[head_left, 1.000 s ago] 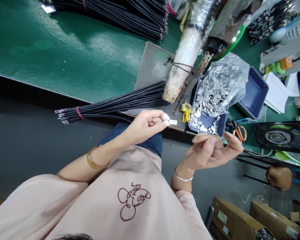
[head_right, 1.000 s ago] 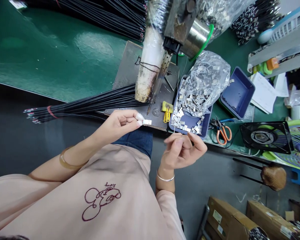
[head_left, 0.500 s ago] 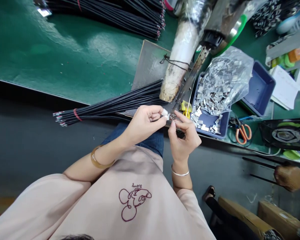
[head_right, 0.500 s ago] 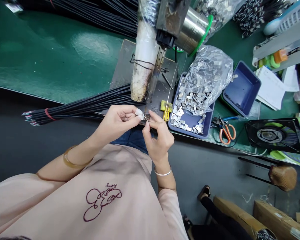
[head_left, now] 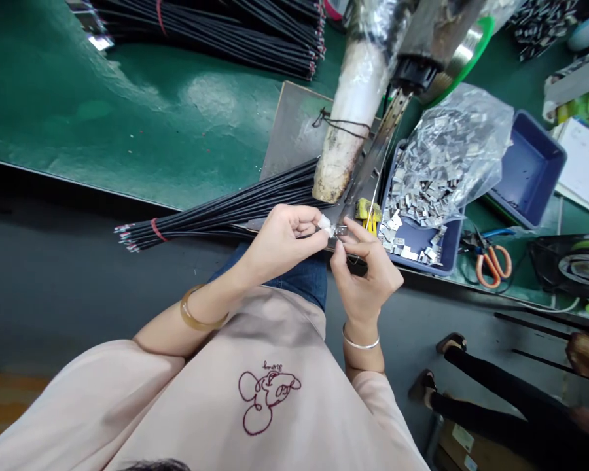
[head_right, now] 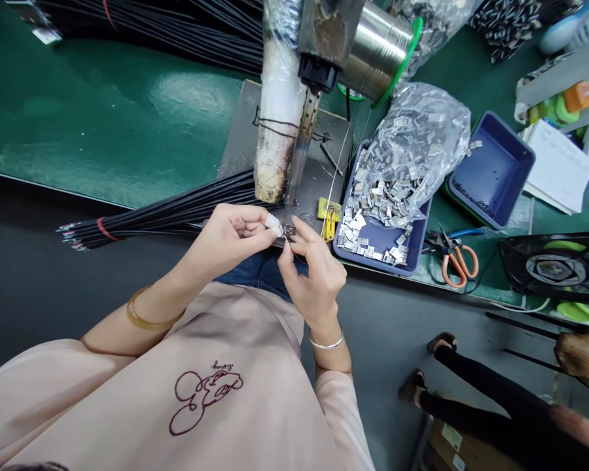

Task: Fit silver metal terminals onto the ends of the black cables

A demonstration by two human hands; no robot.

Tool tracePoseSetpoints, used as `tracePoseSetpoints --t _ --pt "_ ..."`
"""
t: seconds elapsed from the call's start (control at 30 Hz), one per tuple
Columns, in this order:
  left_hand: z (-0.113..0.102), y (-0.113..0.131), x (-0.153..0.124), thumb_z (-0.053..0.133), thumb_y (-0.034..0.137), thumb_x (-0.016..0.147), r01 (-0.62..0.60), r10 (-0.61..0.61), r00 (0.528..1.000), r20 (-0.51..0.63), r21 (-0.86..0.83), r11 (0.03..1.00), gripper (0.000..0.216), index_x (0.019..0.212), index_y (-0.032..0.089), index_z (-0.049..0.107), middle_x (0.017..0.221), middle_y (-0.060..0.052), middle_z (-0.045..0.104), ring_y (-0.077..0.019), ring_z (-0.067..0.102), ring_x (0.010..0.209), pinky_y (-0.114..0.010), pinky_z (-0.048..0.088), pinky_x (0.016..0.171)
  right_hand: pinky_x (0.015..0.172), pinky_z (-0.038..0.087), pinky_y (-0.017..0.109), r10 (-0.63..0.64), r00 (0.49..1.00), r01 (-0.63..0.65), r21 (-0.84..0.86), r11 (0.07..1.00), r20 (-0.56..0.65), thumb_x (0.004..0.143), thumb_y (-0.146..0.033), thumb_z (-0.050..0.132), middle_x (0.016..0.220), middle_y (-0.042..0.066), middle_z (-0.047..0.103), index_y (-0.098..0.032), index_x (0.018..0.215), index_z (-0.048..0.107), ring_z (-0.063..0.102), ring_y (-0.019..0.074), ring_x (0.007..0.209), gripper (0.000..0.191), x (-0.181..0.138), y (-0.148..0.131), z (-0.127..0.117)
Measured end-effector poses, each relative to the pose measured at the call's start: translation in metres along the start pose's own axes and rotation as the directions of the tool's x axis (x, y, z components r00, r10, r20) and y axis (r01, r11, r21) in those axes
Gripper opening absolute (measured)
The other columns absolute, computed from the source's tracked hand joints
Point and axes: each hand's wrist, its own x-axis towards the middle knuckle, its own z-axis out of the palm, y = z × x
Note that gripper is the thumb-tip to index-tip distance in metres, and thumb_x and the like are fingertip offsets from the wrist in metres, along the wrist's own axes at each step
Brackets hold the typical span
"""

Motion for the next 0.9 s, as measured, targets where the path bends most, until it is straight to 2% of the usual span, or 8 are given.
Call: tracePoseSetpoints --t 0.33,0.53,0.6,0.67,0.73,0.8,0.83,0.9 --pt "0.003 -0.004 -0.001 0.062 0.016 0.08 0.015 -0.015 1.0 -0.002 -0.021 1.0 0.017 0.064 0.015 0.056 0.055 0.007 0.029 -0.0055 0.023 0.052 -0.023 0.018 0.048 0.077 0.063 0.026 0.011 1.0 -0.01 -0.013 1.0 0.017 0.09 -0.015 0.064 0.11 0.004 0.079 -0.023 0.091 0.063 0.078 0.016 0.095 0.008 0.0 0.002 0.001" --pt "0.002 -0.004 -0.004 0.061 0.016 0.081 0.009 -0.006 0.999 0.042 -0.076 0.997 0.014 0.067 0.015 0.059 0.054 0.007 0.031 -0.0056 0.024 0.05 -0.023 0.017 0.048 0.073 0.064 0.027 0.136 0.987 -0.143 0.072 0.987 0.086 0.092 -0.019 0.062 0.107 0.003 0.079 -0.026 0.093 0.063 0.078 0.0172 0.092 0.007 -0.003 0.003 -0.004" --pt "0.001 -0.004 -0.008 0.061 0.016 0.081 0.001 0.004 0.996 0.093 -0.052 0.999 0.014 0.067 0.015 0.061 0.053 0.007 0.03 -0.0054 0.023 0.05 -0.023 0.018 0.047 0.061 0.062 0.027 0.167 0.986 -0.166 0.12 0.979 0.004 0.092 -0.02 0.063 0.094 0.001 0.079 -0.026 0.096 0.064 0.076 0.0155 0.074 0.007 -0.005 0.004 -0.01" --pt "0.001 -0.006 -0.014 0.061 0.016 0.081 -0.029 0.024 0.986 0.165 0.031 0.999 0.013 0.07 0.014 0.066 0.052 0.007 0.031 -0.0053 0.025 0.05 -0.022 0.02 0.047 0.046 0.052 0.028 0.114 0.972 -0.091 0.116 0.989 -0.207 0.092 -0.024 0.064 0.069 -0.005 0.07 -0.026 0.094 0.065 0.064 0.0121 0.049 0.004 -0.005 0.003 -0.019" --pt "0.001 -0.008 -0.02 0.062 0.017 0.082 -0.056 0.026 0.975 0.221 0.13 0.99 0.014 0.073 0.013 0.071 0.051 0.006 0.039 -0.0054 0.032 0.05 -0.02 0.026 0.047 0.039 0.039 0.029 -0.018 0.894 0.06 0.08 0.995 -0.447 0.092 -0.027 0.063 0.056 -0.008 0.051 -0.029 0.09 0.066 0.044 0.0087 0.037 0.004 -0.001 -0.002 -0.03" --pt "0.001 -0.012 -0.026 0.063 0.019 0.083 -0.06 0.021 0.973 0.23 0.164 0.985 0.015 0.078 0.012 0.075 0.055 0.003 0.056 -0.0066 0.046 0.052 -0.019 0.038 0.05 0.037 0.031 0.028 -0.051 0.806 0.103 0.055 0.993 -0.59 0.091 -0.026 0.064 0.066 -0.007 0.048 -0.031 0.094 0.066 0.035 0.006 0.037 0.006 0.004 -0.008 -0.042" --pt "0.001 -0.014 -0.028 0.065 0.02 0.083 -0.063 0.031 0.977 0.21 0.148 0.987 0.014 0.08 0.012 0.076 0.063 0.0 0.065 -0.0081 0.054 0.056 -0.019 0.044 0.054 0.036 0.031 0.028 -0.01 0.802 0.054 0.057 0.997 -0.598 0.09 -0.026 0.065 0.072 -0.006 0.05 -0.031 0.098 0.066 0.037 0.0053 0.038 0.009 0.006 -0.008 -0.049" --pt "0.0 -0.019 -0.031 0.067 0.021 0.083 -0.1 0.087 0.988 0.128 0.1 0.99 0.012 0.084 0.012 0.076 0.08 -0.006 0.075 -0.0118 0.066 0.066 -0.021 0.054 0.062 0.04 0.041 0.027 0.159 0.882 -0.158 0.041 0.987 -0.443 0.09 -0.027 0.064 0.081 -0.004 0.057 -0.029 0.103 0.063 0.054 0.0075 0.045 0.013 0.009 -0.001 -0.062"
